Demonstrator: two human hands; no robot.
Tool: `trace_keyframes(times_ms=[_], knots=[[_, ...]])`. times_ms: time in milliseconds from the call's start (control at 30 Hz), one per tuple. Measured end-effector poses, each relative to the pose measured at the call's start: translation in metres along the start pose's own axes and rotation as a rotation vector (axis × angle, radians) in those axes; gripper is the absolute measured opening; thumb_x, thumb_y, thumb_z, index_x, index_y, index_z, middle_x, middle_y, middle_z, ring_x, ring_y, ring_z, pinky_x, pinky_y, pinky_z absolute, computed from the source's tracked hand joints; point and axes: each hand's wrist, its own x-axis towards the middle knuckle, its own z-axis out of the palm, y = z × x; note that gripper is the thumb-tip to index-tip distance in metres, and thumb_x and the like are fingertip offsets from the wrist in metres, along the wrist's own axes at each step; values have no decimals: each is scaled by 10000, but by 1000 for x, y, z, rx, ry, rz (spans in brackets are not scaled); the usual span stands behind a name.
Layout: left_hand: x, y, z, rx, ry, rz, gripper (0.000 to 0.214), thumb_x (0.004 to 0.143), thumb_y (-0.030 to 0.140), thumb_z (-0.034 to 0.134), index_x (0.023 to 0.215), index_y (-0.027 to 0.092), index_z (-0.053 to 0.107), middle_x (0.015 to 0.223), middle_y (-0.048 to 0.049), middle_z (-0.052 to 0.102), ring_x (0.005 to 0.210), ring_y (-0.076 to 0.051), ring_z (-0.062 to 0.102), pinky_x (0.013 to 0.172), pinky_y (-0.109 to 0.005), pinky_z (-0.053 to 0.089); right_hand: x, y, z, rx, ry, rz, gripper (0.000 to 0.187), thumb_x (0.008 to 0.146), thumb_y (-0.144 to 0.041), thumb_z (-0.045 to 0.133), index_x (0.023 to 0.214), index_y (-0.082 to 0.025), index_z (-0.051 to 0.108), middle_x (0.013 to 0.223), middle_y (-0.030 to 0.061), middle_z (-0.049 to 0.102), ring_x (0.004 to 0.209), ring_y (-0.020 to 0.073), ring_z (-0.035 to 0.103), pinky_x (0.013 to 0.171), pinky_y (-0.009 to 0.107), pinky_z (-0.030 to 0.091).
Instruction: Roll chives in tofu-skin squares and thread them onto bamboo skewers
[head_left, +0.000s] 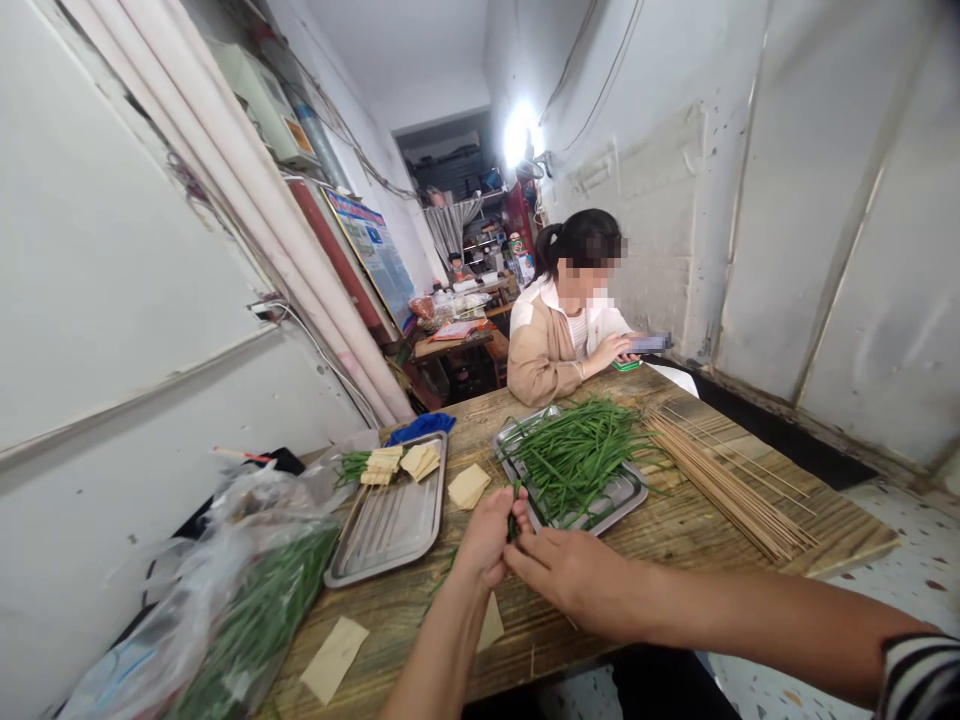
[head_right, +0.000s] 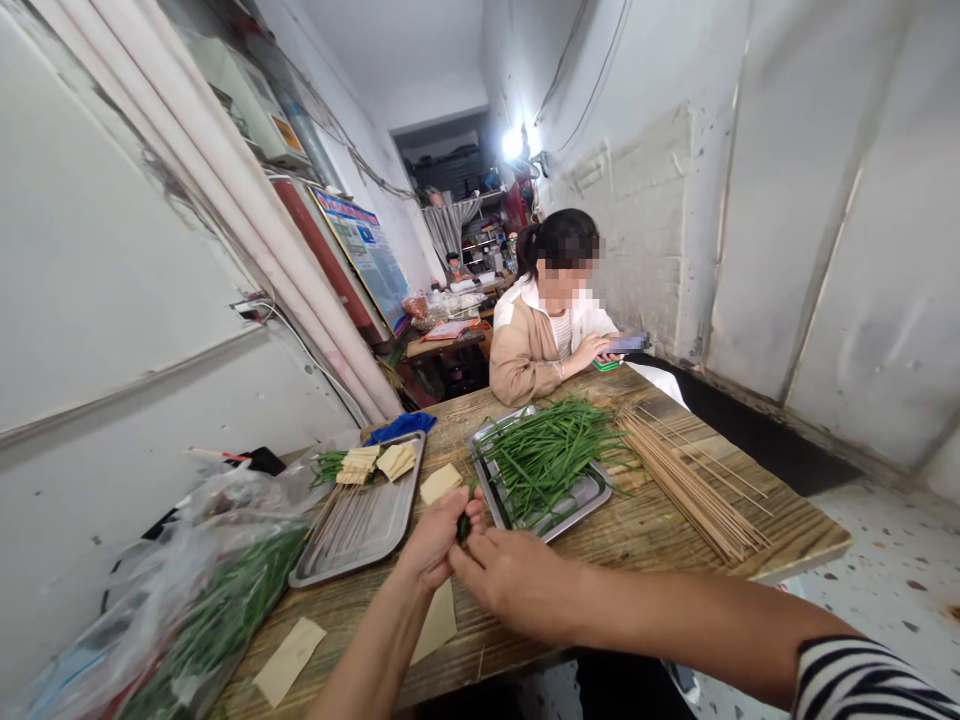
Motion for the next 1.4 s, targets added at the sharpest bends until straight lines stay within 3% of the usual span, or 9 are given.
trace_keyframes(times_ms=[100, 200, 433, 667, 800, 900, 1067, 1233, 1400], knots=[[-9, 2, -13, 116, -83, -10, 420, 607, 454, 756, 679, 152, 473, 539, 84, 403, 454, -23, 311, 429, -157, 201, 6, 12, -18, 126, 6, 54, 417, 906, -152, 429, 1319, -99, 413, 1214, 152, 563, 1010, 195, 550, 863, 326, 474], [-23, 7, -21, 273, -175, -47, 441, 656, 494, 710, 659, 171, 410, 560, 86, 358, 480, -26, 267, 440, -164, 163, 21, 28, -18, 165, -112, 45, 424, 901, -152, 461, 1318, -94, 413, 1288, 170, 515, 1040, 200, 543, 848, 334, 469], [-55, 26, -50, 290, -417, -266, 361, 712, 401, 704, 695, 144, 451, 643, 51, 352, 542, -34, 292, 477, -186, 163, 47, 12, -9, 146, -409, -150, 206, 887, -126, 459, 1020, -50, 597, 871, 109, 632, 798, 198, 573, 661, 294, 439], [-75, 24, -90, 217, -450, -288, 287, 741, 351, 702, 742, 109, 548, 643, 34, 379, 552, -40, 295, 489, -189, 195, 50, -12, 8, 228, -297, -239, 202, 899, -134, 423, 999, -63, 584, 871, 116, 586, 781, 193, 512, 630, 298, 410], [-79, 20, -108, 286, -308, -247, 324, 719, 401, 712, 791, 95, 636, 630, 31, 437, 503, -22, 281, 464, -179, 201, 47, -20, 41, 319, -194, -157, 216, 885, -113, 432, 1030, -73, 585, 822, 93, 580, 740, 175, 499, 615, 279, 390], [-78, 9, -124, 488, -116, -101, 354, 715, 447, 693, 876, 133, 702, 651, 7, 559, 490, -40, 370, 452, -173, 275, 43, -23, 67, 378, -149, -65, 194, 889, -106, 428, 933, -97, 617, 755, 65, 574, 689, 149, 488, 609, 257, 374], [-74, -30, -147, 928, 180, 465, 143, 741, 325, 678, 808, 221, 749, 802, -37, 731, 763, -170, 649, 714, -286, 514, 35, -27, 98, 384, -146, -48, 241, 916, -134, 408, 819, -124, 629, 704, 45, 565, 650, 135, 477, 579, 242, 349], [-78, -56, -153, 1139, 44, 907, 178, 834, 184, 586, 941, 243, 715, 847, -28, 728, 761, -127, 657, 722, -255, 521, 25, -30, 104, 355, -202, -118, 276, 954, -165, 352, 891, -123, 617, 753, 50, 569, 708, 144, 489, 606, 249, 364], [-77, -63, -155, 1247, 21, 1017, 189, 859, 150, 542, 977, 211, 676, 892, -41, 673, 794, -113, 612, 749, -242, 497, 23, -28, 98, 288, -303, -169, 216, 947, -169, 389, 961, -98, 592, 825, 68, 565, 770, 161, 483, 610, 263, 356]])
